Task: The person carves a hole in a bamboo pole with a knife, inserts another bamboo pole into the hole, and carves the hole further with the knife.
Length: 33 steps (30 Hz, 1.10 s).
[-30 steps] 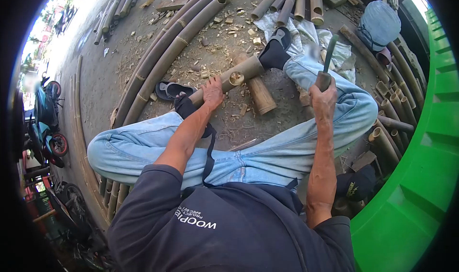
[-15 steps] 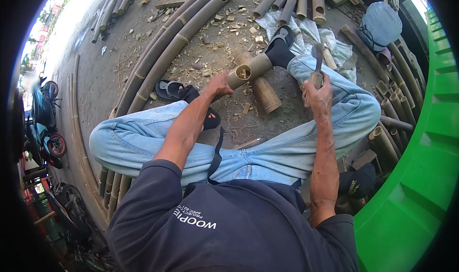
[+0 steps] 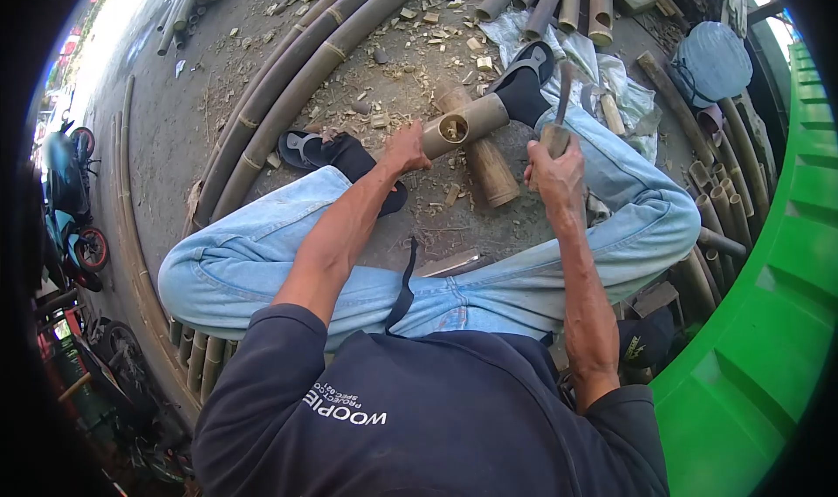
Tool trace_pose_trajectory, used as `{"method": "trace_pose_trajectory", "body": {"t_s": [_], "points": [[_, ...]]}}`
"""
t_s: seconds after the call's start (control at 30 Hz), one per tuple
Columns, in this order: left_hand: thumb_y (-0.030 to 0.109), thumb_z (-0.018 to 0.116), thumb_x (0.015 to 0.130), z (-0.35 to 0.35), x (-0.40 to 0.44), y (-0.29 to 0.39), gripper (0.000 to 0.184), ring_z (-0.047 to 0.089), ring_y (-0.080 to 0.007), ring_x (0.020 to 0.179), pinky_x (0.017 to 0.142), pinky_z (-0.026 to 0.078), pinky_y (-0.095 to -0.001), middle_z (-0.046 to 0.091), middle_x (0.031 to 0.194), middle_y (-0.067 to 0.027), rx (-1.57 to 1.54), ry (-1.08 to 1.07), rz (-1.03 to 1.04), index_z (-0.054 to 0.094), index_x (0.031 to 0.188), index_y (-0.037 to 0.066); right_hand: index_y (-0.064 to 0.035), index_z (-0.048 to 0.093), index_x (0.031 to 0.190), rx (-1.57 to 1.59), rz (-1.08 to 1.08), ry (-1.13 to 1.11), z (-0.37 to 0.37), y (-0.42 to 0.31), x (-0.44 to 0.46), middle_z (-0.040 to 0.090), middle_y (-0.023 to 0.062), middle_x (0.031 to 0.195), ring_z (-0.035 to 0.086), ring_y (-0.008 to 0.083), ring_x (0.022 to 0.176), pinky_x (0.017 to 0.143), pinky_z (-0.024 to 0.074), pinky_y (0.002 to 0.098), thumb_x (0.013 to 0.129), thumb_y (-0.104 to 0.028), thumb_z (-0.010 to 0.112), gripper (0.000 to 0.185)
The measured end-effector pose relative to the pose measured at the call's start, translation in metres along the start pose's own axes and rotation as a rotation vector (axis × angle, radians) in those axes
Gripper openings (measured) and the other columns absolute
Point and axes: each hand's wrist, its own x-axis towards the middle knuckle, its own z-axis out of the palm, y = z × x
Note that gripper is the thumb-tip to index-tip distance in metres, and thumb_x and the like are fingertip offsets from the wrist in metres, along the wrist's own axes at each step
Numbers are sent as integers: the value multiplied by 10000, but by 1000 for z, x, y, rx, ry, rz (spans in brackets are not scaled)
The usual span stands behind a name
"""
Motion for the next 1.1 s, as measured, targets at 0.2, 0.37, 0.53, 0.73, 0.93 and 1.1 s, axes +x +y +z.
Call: {"method": "trace_pose_trajectory", "body": {"t_s": [0.2, 0.37, 0.53, 0.73, 0.93, 1.1], "points": [[480, 811, 817, -22, 24, 5, 708, 688, -464, 1075, 935, 550, -550, 677, 1161, -290, -310, 32, -59, 605, 1287, -8, 30, 576, 1062, 18, 143, -86, 80, 24, -1, 638, 90, 688, 648, 177, 543, 468, 515, 343, 812, -108, 680, 303], [496, 677, 920, -72, -2, 52, 579, 722, -426, 946, 819, 575, -508, 686, 941, -264, -994, -227, -407, 690, 1020, -74, 39, 568, 1029, -166, 401, -203, 118, 76, -36, 636, 87, 714, 615, 172, 521, 464, 518, 334, 804, -63, 660, 263], [435, 592, 982, 1, -14, 71, 553, 744, -406, 828, 752, 583, -494, 695, 750, -248, -583, -428, -69, 704, 825, -83, 54, 536, 1099, -53, 465, -167, 132, 152, -41, 666, 166, 747, 693, 283, 606, 565, 552, 417, 812, -130, 675, 368], [282, 522, 1014, 20, -16, 79, 481, 734, -417, 747, 715, 559, -511, 706, 800, -297, -813, -231, 16, 660, 831, -141, 75, 508, 1151, -548, 10, -115, 107, 129, -25, 683, 322, 893, 670, 539, 926, 820, 525, 542, 821, -186, 742, 481], [245, 501, 1033, 24, -9, 116, 378, 652, -271, 735, 759, 541, -461, 675, 783, -131, -1589, -303, -335, 659, 814, -20, 46, 538, 1123, -1246, 50, -537, 59, 41, 35, 700, 329, 993, 688, 504, 958, 842, 551, 561, 809, -137, 717, 404], [236, 486, 1063, 10, 15, 111, 221, 615, -263, 860, 817, 554, -533, 602, 957, -111, -2349, -381, -437, 575, 1021, 38, 63, 549, 1149, -1530, -109, -815, 82, -14, 104, 708, 315, 979, 707, 479, 958, 837, 568, 536, 808, -122, 703, 417]]}}
